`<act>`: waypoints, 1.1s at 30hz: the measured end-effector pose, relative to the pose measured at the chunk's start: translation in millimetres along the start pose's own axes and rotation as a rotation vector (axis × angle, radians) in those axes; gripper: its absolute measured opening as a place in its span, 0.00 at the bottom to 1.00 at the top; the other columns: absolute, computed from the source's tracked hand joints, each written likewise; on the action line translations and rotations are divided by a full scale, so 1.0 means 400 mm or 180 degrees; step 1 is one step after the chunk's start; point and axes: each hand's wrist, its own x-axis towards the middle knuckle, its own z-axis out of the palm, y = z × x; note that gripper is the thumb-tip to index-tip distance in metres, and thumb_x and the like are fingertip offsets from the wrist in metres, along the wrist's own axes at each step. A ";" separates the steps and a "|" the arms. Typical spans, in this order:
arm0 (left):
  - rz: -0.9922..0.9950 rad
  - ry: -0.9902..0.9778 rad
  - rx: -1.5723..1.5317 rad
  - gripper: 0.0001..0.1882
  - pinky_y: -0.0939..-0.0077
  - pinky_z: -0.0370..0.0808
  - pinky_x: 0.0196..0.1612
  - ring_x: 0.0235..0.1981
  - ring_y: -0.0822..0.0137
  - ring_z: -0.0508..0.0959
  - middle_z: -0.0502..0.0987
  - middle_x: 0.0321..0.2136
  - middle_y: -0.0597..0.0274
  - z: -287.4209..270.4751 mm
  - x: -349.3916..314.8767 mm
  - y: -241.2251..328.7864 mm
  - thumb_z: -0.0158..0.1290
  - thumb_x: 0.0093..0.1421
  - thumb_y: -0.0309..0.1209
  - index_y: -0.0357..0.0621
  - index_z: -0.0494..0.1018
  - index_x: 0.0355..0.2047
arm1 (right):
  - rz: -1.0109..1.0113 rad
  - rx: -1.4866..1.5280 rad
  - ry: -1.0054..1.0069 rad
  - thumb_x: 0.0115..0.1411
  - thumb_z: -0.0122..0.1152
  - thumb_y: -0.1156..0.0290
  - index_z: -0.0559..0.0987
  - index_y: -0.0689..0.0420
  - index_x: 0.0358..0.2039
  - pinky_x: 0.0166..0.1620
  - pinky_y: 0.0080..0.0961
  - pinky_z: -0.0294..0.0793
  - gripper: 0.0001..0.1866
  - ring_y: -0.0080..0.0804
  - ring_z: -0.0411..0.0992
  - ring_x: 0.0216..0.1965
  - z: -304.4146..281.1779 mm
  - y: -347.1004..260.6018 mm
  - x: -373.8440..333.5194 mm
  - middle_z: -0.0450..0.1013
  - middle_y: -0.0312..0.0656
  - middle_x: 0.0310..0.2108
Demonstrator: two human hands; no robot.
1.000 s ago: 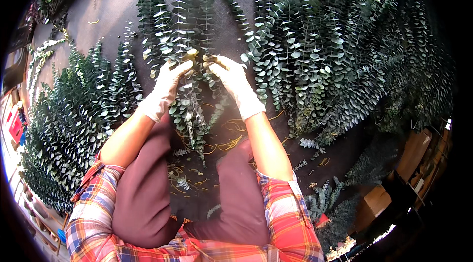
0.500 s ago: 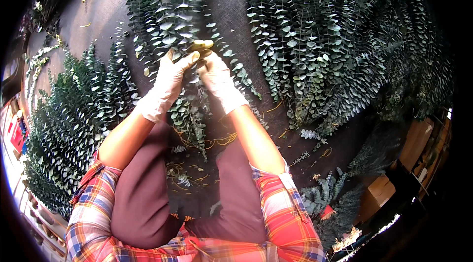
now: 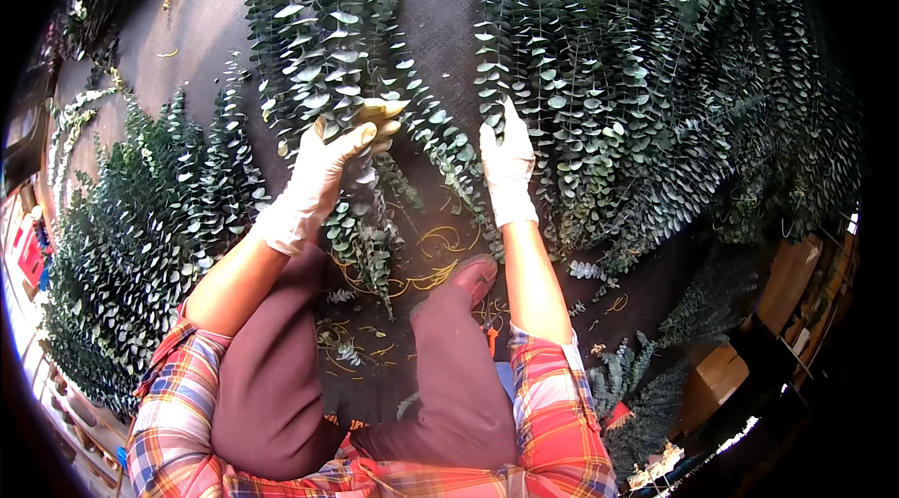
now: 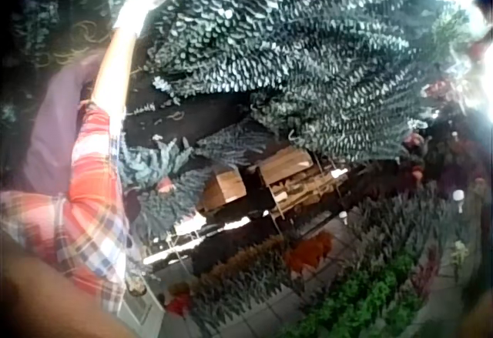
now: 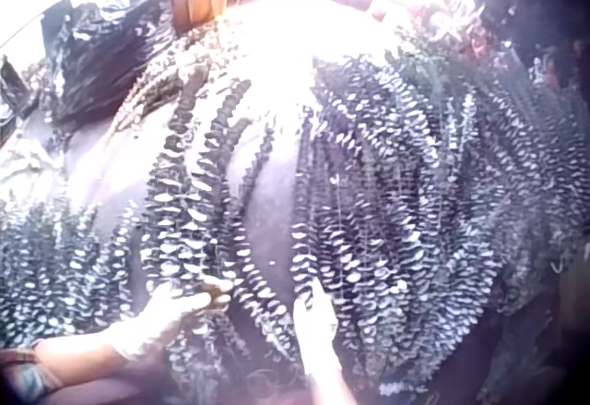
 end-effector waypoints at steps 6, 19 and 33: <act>-0.0741 0.0138 0.0107 0.24 0.76 0.73 0.43 0.39 0.70 0.76 0.76 0.40 0.60 0.003 -0.016 -0.036 0.59 0.54 0.34 0.38 0.68 0.48 | -0.1287 0.0536 -0.0037 0.52 0.57 0.71 0.65 0.63 0.56 0.49 0.32 0.70 0.29 0.45 0.70 0.46 0.014 -0.238 -0.115 0.70 0.52 0.46; -0.0962 0.0198 -0.0188 0.14 0.75 0.78 0.33 0.31 0.69 0.79 0.79 0.35 0.59 -0.059 -0.007 -0.057 0.53 0.58 0.29 0.39 0.70 0.44 | 0.0100 -0.0492 0.0863 0.50 0.61 0.73 0.60 0.63 0.58 0.62 0.37 0.54 0.35 0.46 0.58 0.59 -0.075 0.103 -0.019 0.59 0.52 0.57; -0.0386 0.0450 -0.0047 0.17 0.71 0.75 0.38 0.21 0.73 0.70 0.68 0.19 0.68 -0.077 -0.009 -0.020 0.50 0.60 0.31 0.32 0.68 0.46 | -0.0945 -0.0209 0.0787 0.49 0.67 0.66 0.65 0.65 0.55 0.59 0.35 0.60 0.35 0.46 0.63 0.55 -0.115 -0.019 -0.057 0.65 0.53 0.53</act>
